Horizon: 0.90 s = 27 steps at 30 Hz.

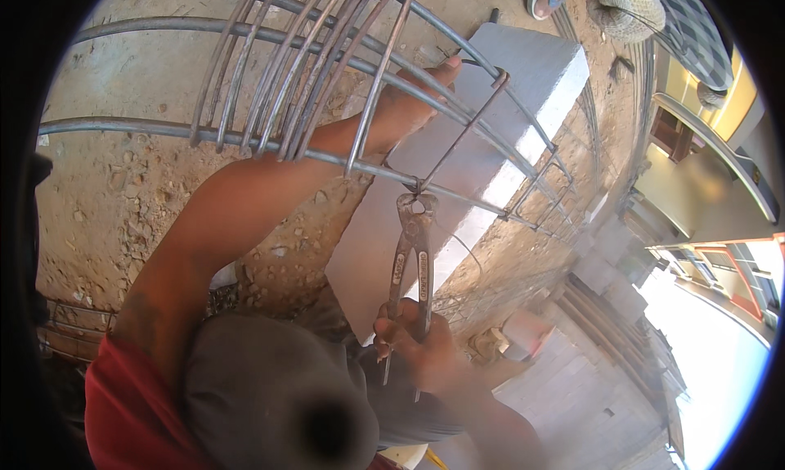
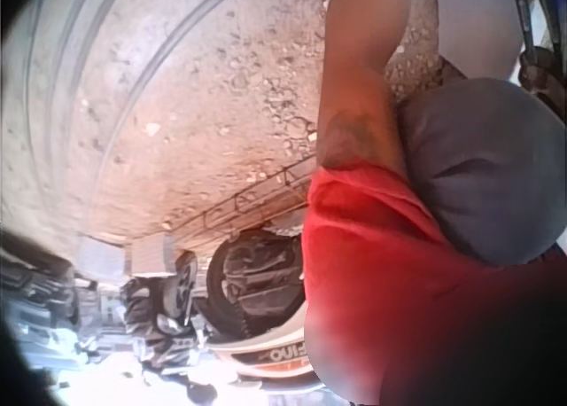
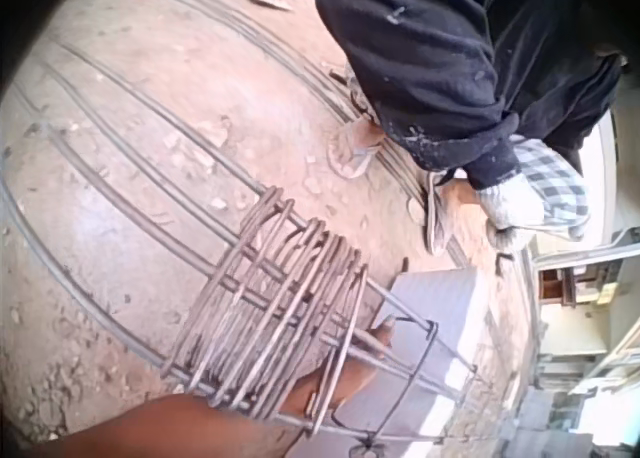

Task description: The person sits on the ground and assembles a rebar cage by tying intersecting steel bars with wire. They use pliers to twist and secure the wire at multiple joints, while a coworker assists by holding the structure.

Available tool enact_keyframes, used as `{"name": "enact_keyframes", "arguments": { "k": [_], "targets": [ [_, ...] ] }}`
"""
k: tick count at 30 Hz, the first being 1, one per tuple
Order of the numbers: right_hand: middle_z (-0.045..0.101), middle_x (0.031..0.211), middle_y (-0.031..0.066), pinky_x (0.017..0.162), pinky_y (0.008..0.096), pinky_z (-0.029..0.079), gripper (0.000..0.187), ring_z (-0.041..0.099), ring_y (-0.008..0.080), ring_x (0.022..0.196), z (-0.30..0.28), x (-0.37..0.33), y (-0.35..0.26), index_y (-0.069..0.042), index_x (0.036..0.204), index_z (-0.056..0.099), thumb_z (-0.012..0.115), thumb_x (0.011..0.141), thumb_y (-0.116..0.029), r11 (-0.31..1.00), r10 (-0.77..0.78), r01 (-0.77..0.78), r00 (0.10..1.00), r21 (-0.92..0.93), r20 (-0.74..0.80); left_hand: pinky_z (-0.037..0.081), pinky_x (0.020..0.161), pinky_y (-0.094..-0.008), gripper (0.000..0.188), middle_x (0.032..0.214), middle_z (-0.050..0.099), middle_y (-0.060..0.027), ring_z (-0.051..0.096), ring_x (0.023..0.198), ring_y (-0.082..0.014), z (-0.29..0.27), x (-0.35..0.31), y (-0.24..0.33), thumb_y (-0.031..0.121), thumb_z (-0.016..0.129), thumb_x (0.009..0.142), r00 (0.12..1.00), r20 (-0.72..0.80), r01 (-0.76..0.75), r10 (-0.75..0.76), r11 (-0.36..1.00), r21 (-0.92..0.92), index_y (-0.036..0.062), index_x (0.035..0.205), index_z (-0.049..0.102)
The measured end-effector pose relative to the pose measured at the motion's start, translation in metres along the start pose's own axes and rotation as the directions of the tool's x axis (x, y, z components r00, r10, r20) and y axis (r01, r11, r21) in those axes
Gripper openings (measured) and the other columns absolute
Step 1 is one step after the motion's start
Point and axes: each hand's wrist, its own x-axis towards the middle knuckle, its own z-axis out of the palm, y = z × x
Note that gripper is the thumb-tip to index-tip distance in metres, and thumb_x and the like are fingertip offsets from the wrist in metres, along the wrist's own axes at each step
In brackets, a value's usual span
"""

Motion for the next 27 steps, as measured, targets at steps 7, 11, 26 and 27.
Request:
{"name": "enact_keyframes", "arguments": {
  "k": [7,11,26,27],
  "targets": [
    [0.061,0.075,0.0030,0.062,0.0255,0.046,0.012,0.058,0.0099,0.068,0.026,0.027,0.036,0.000,0.097,0.060,0.064,0.095,-0.012,0.989,-0.128,0.143,0.959,0.041,-0.252,0.037,0.058,-0.0348,0.069,0.062,0.033,0.0008,0.035,0.062,-0.0123,0.000,-0.003,-0.001,0.068,0.038,0.098,0.999,-0.036,0.011,-0.008,0.997,0.077,0.0100,0.061,0.033],
    [0.060,0.076,0.0050,0.066,0.0296,0.047,0.021,0.058,0.0143,0.069,0.040,0.053,0.051,0.001,0.098,0.058,0.067,0.095,-0.019,0.971,-0.224,0.177,0.901,-0.158,-0.371,0.037,0.057,-0.0362,0.066,0.063,0.028,0.0016,0.032,0.061,-0.0122,0.000,-0.006,-0.001,0.065,0.036,0.101,1.000,-0.011,0.003,-0.003,1.000,0.025,0.0106,0.063,0.029],
    [0.069,0.087,0.0103,0.076,0.0327,0.056,0.068,0.069,0.0203,0.083,0.010,0.016,0.009,0.009,0.121,0.058,0.053,0.097,-0.054,0.987,-0.140,0.118,0.964,-0.111,-0.226,0.037,0.054,-0.0355,0.059,0.060,0.037,0.0000,0.040,0.060,-0.0105,0.008,0.005,-0.016,0.054,0.040,0.104,0.951,-0.183,-0.236,0.249,0.968,0.089,0.0097,0.065,0.044],
    [0.069,0.086,0.0101,0.075,0.0327,0.056,0.066,0.069,0.0204,0.081,0.008,0.015,0.008,0.008,0.119,0.058,0.055,0.097,-0.054,0.990,-0.125,0.106,0.967,-0.096,-0.223,0.037,0.053,-0.0355,0.059,0.059,0.037,0.0000,0.040,0.059,-0.0105,0.008,0.006,-0.019,0.054,0.040,0.104,0.945,-0.188,-0.253,0.268,0.962,0.101,0.0098,0.065,0.044]
  ]
}}
